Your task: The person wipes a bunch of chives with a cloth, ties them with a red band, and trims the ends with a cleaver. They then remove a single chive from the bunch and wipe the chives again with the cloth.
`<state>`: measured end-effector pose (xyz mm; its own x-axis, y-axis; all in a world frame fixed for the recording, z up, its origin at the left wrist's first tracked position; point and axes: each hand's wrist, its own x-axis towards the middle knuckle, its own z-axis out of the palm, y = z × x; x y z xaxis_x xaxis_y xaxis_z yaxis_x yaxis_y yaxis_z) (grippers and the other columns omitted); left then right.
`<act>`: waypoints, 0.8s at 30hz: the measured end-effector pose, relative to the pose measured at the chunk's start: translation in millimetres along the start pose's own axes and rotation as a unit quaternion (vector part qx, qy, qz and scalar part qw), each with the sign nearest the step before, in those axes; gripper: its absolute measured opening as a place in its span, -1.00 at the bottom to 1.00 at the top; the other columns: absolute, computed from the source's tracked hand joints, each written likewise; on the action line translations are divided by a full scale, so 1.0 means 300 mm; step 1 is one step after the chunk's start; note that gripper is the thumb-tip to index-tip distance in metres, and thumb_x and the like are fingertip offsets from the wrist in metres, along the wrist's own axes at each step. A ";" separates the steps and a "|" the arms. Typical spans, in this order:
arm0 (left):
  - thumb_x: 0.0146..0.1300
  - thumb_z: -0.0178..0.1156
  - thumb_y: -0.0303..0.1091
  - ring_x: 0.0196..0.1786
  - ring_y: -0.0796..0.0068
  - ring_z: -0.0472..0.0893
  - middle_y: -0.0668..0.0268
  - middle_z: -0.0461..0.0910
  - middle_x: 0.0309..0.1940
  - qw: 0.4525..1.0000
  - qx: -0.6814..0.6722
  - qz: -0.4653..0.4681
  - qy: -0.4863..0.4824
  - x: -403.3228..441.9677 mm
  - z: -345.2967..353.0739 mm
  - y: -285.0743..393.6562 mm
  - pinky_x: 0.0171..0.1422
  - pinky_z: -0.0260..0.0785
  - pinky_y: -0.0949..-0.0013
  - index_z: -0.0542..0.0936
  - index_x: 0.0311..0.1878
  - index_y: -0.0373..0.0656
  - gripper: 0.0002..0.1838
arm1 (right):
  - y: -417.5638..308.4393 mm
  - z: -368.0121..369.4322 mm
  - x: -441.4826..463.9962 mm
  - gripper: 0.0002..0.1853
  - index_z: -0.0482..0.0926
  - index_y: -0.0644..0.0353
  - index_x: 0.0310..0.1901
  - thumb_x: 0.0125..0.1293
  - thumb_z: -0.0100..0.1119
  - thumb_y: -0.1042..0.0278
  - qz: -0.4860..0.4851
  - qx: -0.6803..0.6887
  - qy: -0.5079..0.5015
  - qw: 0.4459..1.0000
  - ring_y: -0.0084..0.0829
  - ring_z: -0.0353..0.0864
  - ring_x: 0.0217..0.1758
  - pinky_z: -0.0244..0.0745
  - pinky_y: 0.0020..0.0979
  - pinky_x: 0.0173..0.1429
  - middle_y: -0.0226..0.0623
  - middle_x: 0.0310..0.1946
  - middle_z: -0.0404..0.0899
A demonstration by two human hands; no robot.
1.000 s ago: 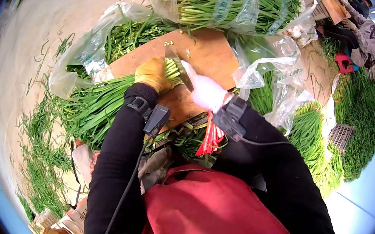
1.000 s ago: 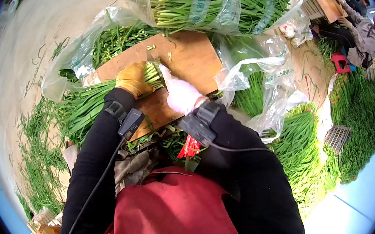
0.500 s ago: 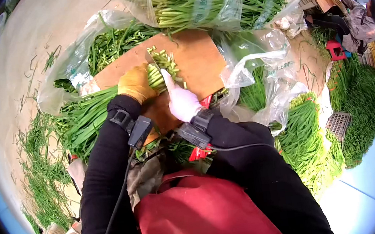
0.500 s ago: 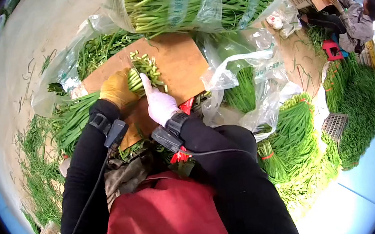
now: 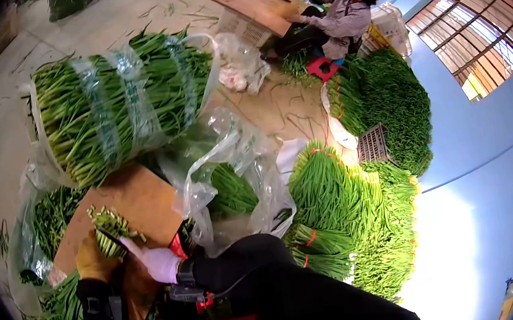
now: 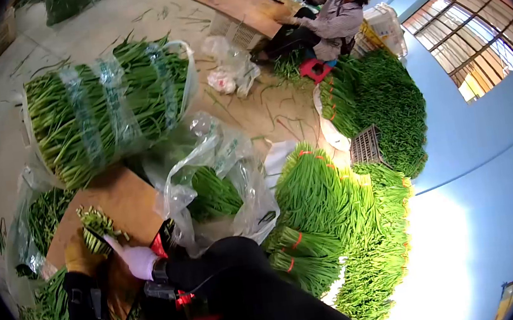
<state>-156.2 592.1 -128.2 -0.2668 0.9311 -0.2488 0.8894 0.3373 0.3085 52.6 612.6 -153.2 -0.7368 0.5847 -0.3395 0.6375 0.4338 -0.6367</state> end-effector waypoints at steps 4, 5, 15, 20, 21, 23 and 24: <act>-0.43 0.61 -0.16 0.00 -0.03 0.60 0.05 0.59 -0.06 0.998 -0.043 0.034 0.037 0.009 0.024 -0.018 0.06 0.50 0.09 0.37 0.25 -0.19 0.03 | -0.007 -0.014 0.004 0.00 -0.45 0.03 0.55 0.21 -0.02 0.57 0.000 0.003 0.000 1.000 -0.01 0.64 -0.42 0.50 -0.03 -0.39 0.09 -0.27 0.60; -0.41 0.59 -0.17 0.00 -0.03 0.60 0.05 0.59 -0.06 0.998 -0.045 0.028 0.037 0.001 0.014 -0.010 0.05 0.50 0.10 0.38 0.23 -0.19 0.00 | -0.009 0.000 0.003 0.00 -0.45 0.02 0.55 0.21 -0.02 0.57 -0.007 -0.007 0.017 1.000 0.00 0.65 -0.38 0.51 -0.03 -0.36 0.09 -0.25 0.60; -0.33 0.55 -0.17 -0.07 0.03 0.63 0.07 0.63 -0.16 0.988 -0.147 0.052 0.000 0.027 0.038 -0.046 -0.01 0.51 0.14 0.42 0.16 -0.16 -0.14 | -0.054 -0.086 -0.022 -0.03 -0.37 -0.04 0.55 0.23 -0.01 0.55 0.017 0.058 -0.017 0.998 -0.02 0.65 -0.30 0.49 -0.06 -0.30 0.11 -0.35 0.60; -0.29 0.59 -0.10 0.06 -0.09 0.58 -0.06 0.59 -0.01 0.983 -0.118 0.116 0.074 -0.042 -0.078 -0.058 0.13 0.46 0.05 0.40 0.25 -0.18 -0.05 | -0.022 -0.001 -0.049 -0.34 0.12 0.07 0.48 0.36 0.00 0.33 -0.015 0.165 0.151 0.975 0.08 0.63 -0.16 0.52 -0.10 -0.07 0.18 -0.21 0.59; -0.27 0.58 -0.12 0.06 -0.08 0.58 -0.05 0.59 -0.01 0.976 -0.095 0.152 0.122 -0.064 -0.113 -0.082 0.14 0.45 0.06 0.40 0.25 -0.17 -0.07 | 0.007 0.029 -0.067 -0.40 0.22 0.16 0.43 0.35 -0.02 0.39 -0.078 0.146 0.232 0.959 0.05 0.55 0.13 0.47 -0.19 0.19 0.16 0.09 0.53; -0.24 0.56 -0.17 0.03 -0.06 0.59 -0.02 0.60 -0.02 0.963 -0.137 0.161 0.169 -0.115 -0.194 -0.112 0.12 0.46 0.10 0.42 0.24 -0.17 -0.11 | -0.013 0.008 -0.126 -0.43 0.31 0.38 0.34 0.25 -0.02 0.56 0.007 0.177 0.234 0.956 -0.05 0.38 0.37 0.26 -0.28 0.43 0.12 0.30 0.37; -0.24 0.56 -0.20 0.05 -0.06 0.58 -0.01 0.60 -0.03 0.963 -0.185 0.128 0.145 -0.158 -0.247 -0.119 0.12 0.45 0.13 0.41 0.27 -0.18 -0.09 | -0.009 0.031 -0.132 -0.43 0.33 0.40 0.32 0.21 -0.02 0.58 0.048 0.307 0.258 0.915 -0.08 0.35 0.40 0.23 -0.28 0.45 0.13 0.29 0.37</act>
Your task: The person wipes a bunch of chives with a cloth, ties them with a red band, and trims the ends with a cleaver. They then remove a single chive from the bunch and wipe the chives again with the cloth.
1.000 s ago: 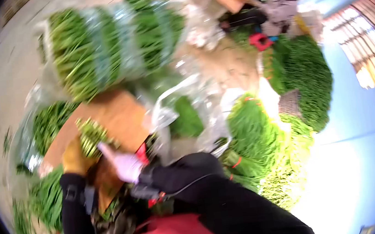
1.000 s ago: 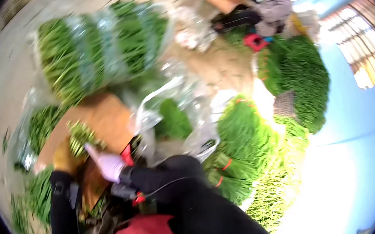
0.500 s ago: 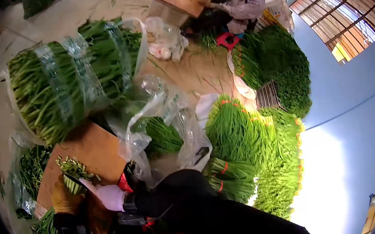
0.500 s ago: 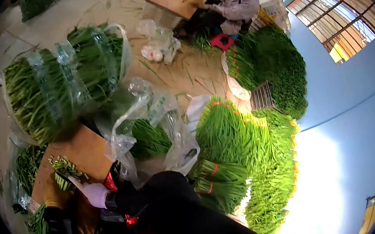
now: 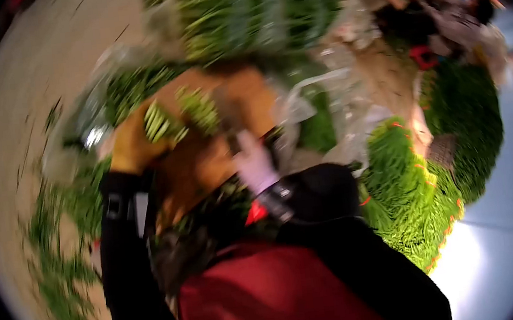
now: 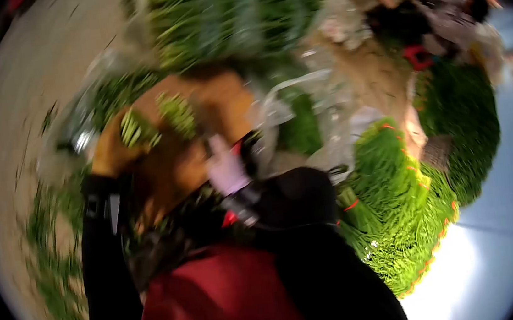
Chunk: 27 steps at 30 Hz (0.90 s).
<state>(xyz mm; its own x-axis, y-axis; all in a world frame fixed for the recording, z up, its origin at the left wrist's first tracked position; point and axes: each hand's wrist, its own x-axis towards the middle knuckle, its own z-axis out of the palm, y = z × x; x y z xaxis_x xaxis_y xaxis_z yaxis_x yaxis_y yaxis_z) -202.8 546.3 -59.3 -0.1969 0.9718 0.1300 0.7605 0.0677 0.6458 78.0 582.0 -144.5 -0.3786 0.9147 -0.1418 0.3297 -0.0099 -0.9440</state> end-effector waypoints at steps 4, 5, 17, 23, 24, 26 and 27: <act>-0.17 0.57 -0.47 0.13 0.43 0.53 0.28 0.52 0.10 0.944 -0.315 -0.079 0.063 -0.153 -0.190 0.042 0.25 0.37 0.39 0.29 0.39 -0.24 -0.02 | 0.189 0.008 0.004 -0.34 0.27 0.18 0.40 0.20 -0.03 0.68 0.012 -0.049 0.104 0.993 -0.58 0.49 -0.41 0.44 -0.54 -0.44 -0.32 -0.10 0.54; -0.17 0.57 -0.53 0.14 0.49 0.51 0.31 0.51 0.12 0.926 -0.357 -0.086 0.085 -0.189 -0.241 0.066 0.27 0.36 0.41 0.27 0.40 -0.24 -0.01 | 0.209 0.039 0.014 -0.34 0.27 0.17 0.38 0.19 -0.03 0.69 0.021 -0.032 0.124 0.991 -0.60 0.45 -0.45 0.40 -0.55 -0.48 -0.35 -0.16 0.53; -0.27 0.66 -0.49 0.14 0.48 0.54 0.27 0.52 0.15 0.838 -0.507 -0.081 0.186 -0.457 -0.426 -0.011 0.27 0.43 0.33 0.23 0.42 -0.30 0.12 | -0.155 0.653 0.332 -0.80 0.56 0.31 -0.13 0.19 0.10 0.59 0.083 0.093 0.226 0.966 -0.36 0.60 -0.36 0.52 -0.30 -0.18 -0.22 -0.36 0.63; -0.30 0.67 -0.47 0.14 0.48 0.54 0.27 0.51 0.16 0.830 -0.515 -0.087 0.198 -0.470 -0.456 -0.021 0.24 0.46 0.34 0.24 0.42 -0.30 0.13 | -0.213 0.931 0.468 -0.75 0.54 0.22 -0.10 0.17 0.08 0.63 -0.082 0.139 0.088 0.983 -0.45 0.56 -0.45 0.47 -0.38 -0.32 -0.30 -0.38 0.62; -0.30 0.68 -0.47 0.14 0.48 0.54 0.27 0.51 0.16 0.832 -0.510 -0.085 0.201 -0.471 -0.454 -0.021 0.25 0.45 0.34 0.24 0.42 -0.30 0.13 | -0.203 0.926 0.470 -0.67 0.53 0.19 -0.03 0.16 0.04 0.66 -0.003 0.057 0.016 0.998 -0.53 0.50 -0.54 0.41 -0.43 -0.47 -0.35 -0.41 0.57; -0.30 0.68 -0.45 0.15 0.48 0.54 0.27 0.50 0.17 0.838 -0.502 -0.086 0.197 -0.473 -0.448 -0.026 0.26 0.45 0.34 0.25 0.41 -0.30 0.13 | -0.175 0.914 0.456 -0.56 0.50 0.17 0.09 0.15 0.02 0.67 0.026 0.103 0.006 0.994 -0.60 0.42 -0.60 0.32 -0.48 -0.61 -0.40 -0.44 0.52; -0.30 0.68 -0.45 0.16 0.47 0.54 0.26 0.50 0.18 0.841 -0.497 -0.085 0.198 -0.472 -0.446 -0.024 0.26 0.44 0.33 0.25 0.41 -0.30 0.13 | -0.266 0.832 0.379 -0.53 0.49 0.17 0.12 0.14 0.02 0.67 0.060 0.144 -0.011 0.988 -0.59 0.42 -0.60 0.31 -0.49 -0.62 -0.40 -0.44 0.52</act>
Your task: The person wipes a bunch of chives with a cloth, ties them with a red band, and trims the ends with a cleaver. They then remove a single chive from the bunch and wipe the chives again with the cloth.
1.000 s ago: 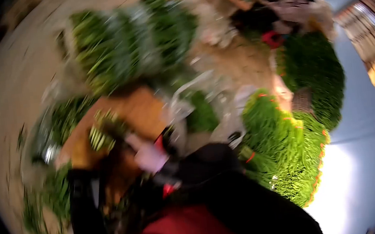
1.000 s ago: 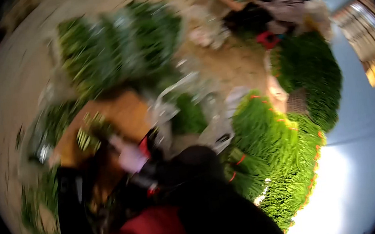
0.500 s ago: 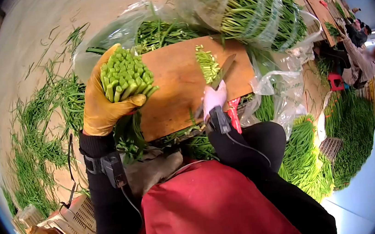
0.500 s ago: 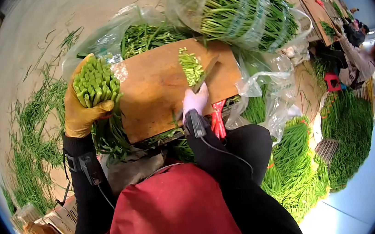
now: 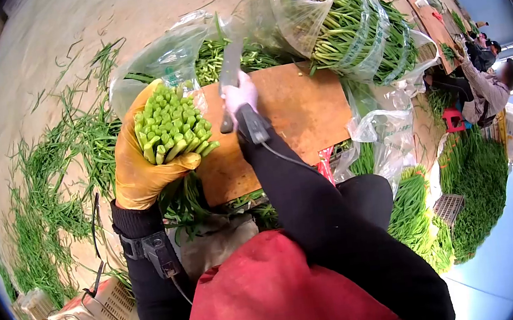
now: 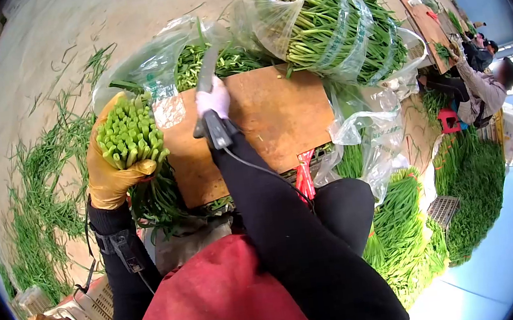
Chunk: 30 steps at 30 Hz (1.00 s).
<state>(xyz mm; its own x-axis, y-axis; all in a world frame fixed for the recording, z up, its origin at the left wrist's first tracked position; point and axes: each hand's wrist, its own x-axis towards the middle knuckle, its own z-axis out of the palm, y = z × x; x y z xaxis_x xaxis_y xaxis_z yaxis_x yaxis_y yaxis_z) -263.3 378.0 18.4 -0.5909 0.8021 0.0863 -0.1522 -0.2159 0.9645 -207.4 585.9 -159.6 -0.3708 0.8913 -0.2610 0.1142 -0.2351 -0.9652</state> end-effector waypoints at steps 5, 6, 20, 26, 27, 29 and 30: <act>-0.30 0.68 -0.45 0.20 0.44 0.52 0.22 0.48 0.22 1.000 -0.017 0.004 -0.007 -0.004 0.023 0.013 0.31 0.41 0.31 0.25 0.41 -0.33 0.12 | 0.017 -0.375 -0.171 -0.49 0.40 0.24 0.24 0.19 0.02 0.62 0.087 0.132 -0.057 0.986 -0.56 0.51 -0.41 0.45 -0.52 -0.41 -0.38 -0.28 0.53; -0.30 0.67 -0.48 0.21 0.43 0.51 0.20 0.48 0.21 0.998 0.038 0.043 -0.007 -0.003 0.016 0.014 0.33 0.40 0.30 0.25 0.40 -0.34 0.11 | 0.060 -0.458 -0.186 -0.49 0.43 0.19 0.22 0.18 0.02 0.61 0.091 0.162 -0.072 0.980 -0.57 0.51 -0.39 0.46 -0.53 -0.39 -0.39 -0.25 0.56; -0.21 0.61 -0.56 0.14 0.45 0.56 0.26 0.54 0.13 0.978 0.037 0.183 0.090 -0.216 0.307 0.342 0.26 0.46 0.35 0.29 0.37 -0.24 -0.01 | -0.412 -0.240 -0.748 0.25 -0.03 0.30 0.49 -0.18 0.67 0.33 -0.186 0.014 -0.403 0.896 -0.23 0.16 0.48 0.02 -0.27 0.55 -0.11 0.42 0.18; 0.02 0.48 -0.54 0.01 0.46 0.62 0.27 0.60 0.00 0.974 -0.066 0.184 0.113 -0.370 0.417 0.459 0.13 0.51 0.37 0.39 0.23 -0.23 -0.32 | -0.566 -0.354 -0.855 0.04 0.21 0.27 0.42 -0.16 0.60 0.49 -0.157 0.074 -0.446 0.878 -0.43 0.42 0.30 0.32 -0.35 0.39 -0.25 0.23 0.47; 0.13 0.42 -0.45 -0.05 0.48 0.63 0.28 0.62 -0.06 0.972 -0.083 0.185 0.119 -0.384 0.439 0.466 0.07 0.52 0.39 0.42 0.15 -0.24 -0.47 | -0.581 -0.390 -0.869 0.03 0.21 0.28 0.41 -0.15 0.58 0.51 -0.159 0.061 -0.450 0.876 -0.44 0.42 0.30 0.31 -0.36 0.40 -0.25 0.23 0.47; 0.16 0.40 -0.43 -0.08 0.49 0.63 0.27 0.62 -0.07 0.977 -0.109 0.154 0.101 -0.389 0.428 0.451 0.04 0.52 0.41 0.43 0.12 -0.25 -0.51 | -0.596 -0.452 -0.889 -0.01 0.21 0.33 0.41 -0.13 0.52 0.57 -0.175 0.033 -0.449 0.876 -0.45 0.43 0.29 0.30 -0.37 0.40 -0.23 0.22 0.48; 0.18 0.39 -0.42 -0.09 0.50 0.63 0.26 0.62 -0.07 0.980 -0.121 0.133 0.091 -0.396 0.425 0.442 0.03 0.52 0.42 0.43 0.10 -0.25 -0.54 | -0.600 -0.481 -0.902 -0.01 0.21 0.33 0.41 -0.14 0.52 0.56 -0.166 0.021 -0.443 0.881 -0.45 0.43 0.29 0.30 -0.37 0.40 -0.23 0.23 0.48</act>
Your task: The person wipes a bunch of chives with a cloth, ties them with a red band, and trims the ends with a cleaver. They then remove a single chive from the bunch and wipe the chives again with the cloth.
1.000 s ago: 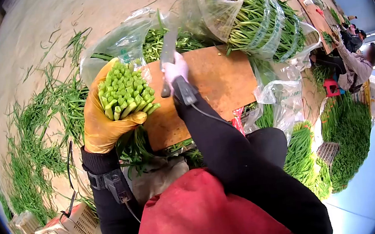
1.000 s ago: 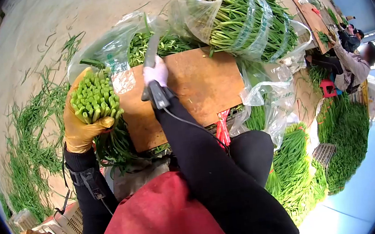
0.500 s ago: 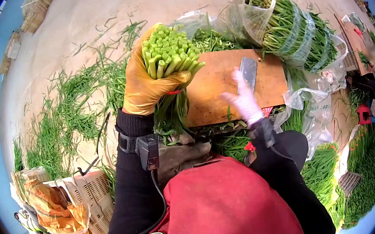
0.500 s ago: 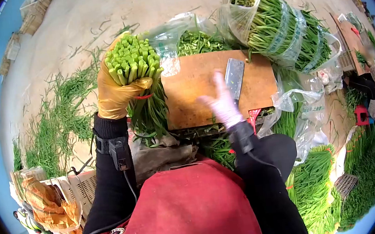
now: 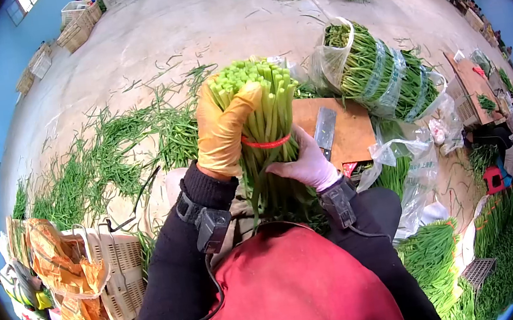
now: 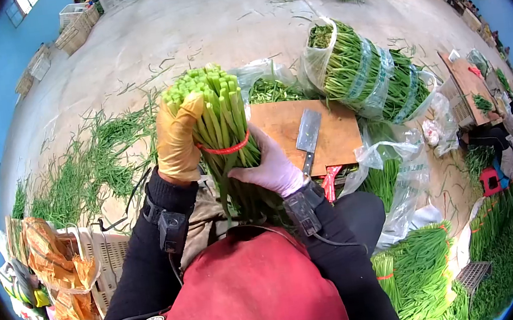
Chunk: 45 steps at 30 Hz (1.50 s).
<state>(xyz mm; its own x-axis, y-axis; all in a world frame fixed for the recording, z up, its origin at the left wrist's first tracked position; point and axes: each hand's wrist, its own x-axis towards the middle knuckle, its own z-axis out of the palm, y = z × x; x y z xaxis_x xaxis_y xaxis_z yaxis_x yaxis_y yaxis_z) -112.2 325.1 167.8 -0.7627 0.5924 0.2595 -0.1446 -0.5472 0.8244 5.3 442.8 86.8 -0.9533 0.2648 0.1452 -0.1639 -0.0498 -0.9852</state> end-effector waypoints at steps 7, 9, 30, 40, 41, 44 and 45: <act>0.29 0.28 -0.02 -0.27 0.52 0.62 0.34 0.63 -0.40 0.998 -0.004 -0.056 0.001 -0.008 -0.025 -0.006 -0.10 0.50 0.42 0.55 -0.30 -0.14 -0.65 | -0.052 -0.072 -0.167 0.01 0.24 0.35 0.40 -0.18 0.54 0.54 0.046 0.021 0.043 0.998 -0.42 0.40 0.33 0.24 -0.37 0.45 -0.22 0.28 0.44; 0.36 0.13 0.15 -0.34 0.56 0.61 0.35 0.59 -0.57 0.999 0.023 -0.005 0.044 0.025 -0.034 -0.010 -0.20 0.43 0.47 0.59 -0.44 -0.08 -0.52 | -0.043 -0.104 -0.198 0.00 0.25 0.35 0.40 -0.18 0.53 0.55 0.002 -0.071 0.018 0.997 -0.43 0.39 0.33 0.25 -0.38 0.44 -0.22 0.27 0.44; -0.21 0.57 0.13 0.25 0.34 0.49 0.26 0.44 0.27 0.927 -0.045 -0.277 -0.247 -0.211 0.026 -0.400 0.26 0.42 0.24 0.27 0.41 -0.22 0.14 | 0.025 -0.314 -0.372 -0.05 0.27 0.30 0.37 -0.03 0.54 0.12 0.036 -0.091 0.079 0.992 -0.24 0.33 0.40 0.21 -0.25 0.45 -0.14 0.28 0.38; -0.08 0.49 -0.20 0.10 0.43 0.57 0.29 0.56 0.13 0.903 -0.036 -0.357 -0.237 -0.223 0.151 -0.484 0.17 0.46 0.35 0.34 0.37 -0.21 -0.10 | -0.268 -0.391 -0.398 -0.36 0.44 0.20 0.27 0.07 0.33 0.45 -0.172 -0.354 0.283 0.874 -0.28 0.38 0.39 0.24 -0.29 0.45 -0.24 0.31 0.43; -0.07 0.49 -0.22 0.12 0.42 0.56 0.29 0.56 0.13 0.898 -0.041 -0.365 -0.242 -0.222 0.158 -0.485 0.20 0.45 0.33 0.32 0.37 -0.21 -0.10 | -0.280 -0.392 -0.367 -0.39 0.48 0.20 0.23 0.08 0.36 0.40 -0.214 -0.388 0.252 0.860 -0.26 0.42 0.35 0.27 -0.29 0.41 -0.21 0.27 0.46; 0.07 0.34 -0.32 0.04 0.41 0.57 0.29 0.58 0.01 0.911 -0.032 -0.359 -0.199 -0.258 0.230 -0.438 0.14 0.46 0.31 0.39 0.27 -0.21 -0.34 | -0.231 -0.482 -0.258 -0.81 0.67 0.16 -0.15 0.20 0.31 0.35 -0.226 -0.403 0.241 0.853 -0.24 0.64 -0.03 0.47 -0.29 0.11 -0.25 -0.19 0.68; 0.11 0.31 -0.45 0.06 0.42 0.59 0.25 0.59 0.05 0.895 0.024 -0.388 -0.219 -0.247 0.161 -0.478 0.18 0.47 0.31 0.30 0.38 -0.19 -0.28 | -0.167 -0.543 -0.198 -0.92 0.66 0.17 -0.23 0.27 0.25 0.42 -0.210 -0.226 0.355 0.882 -0.27 0.67 -0.20 0.53 -0.35 -0.03 -0.21 -0.30 0.67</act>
<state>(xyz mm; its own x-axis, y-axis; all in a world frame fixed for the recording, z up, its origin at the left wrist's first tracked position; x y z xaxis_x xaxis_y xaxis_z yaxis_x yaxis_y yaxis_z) -4.5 388.4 54.6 -0.1221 0.9638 -0.2369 -0.4880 0.1496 0.8599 111.4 586.6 112.9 -0.4072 0.7127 0.5712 -0.1940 0.5437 -0.8166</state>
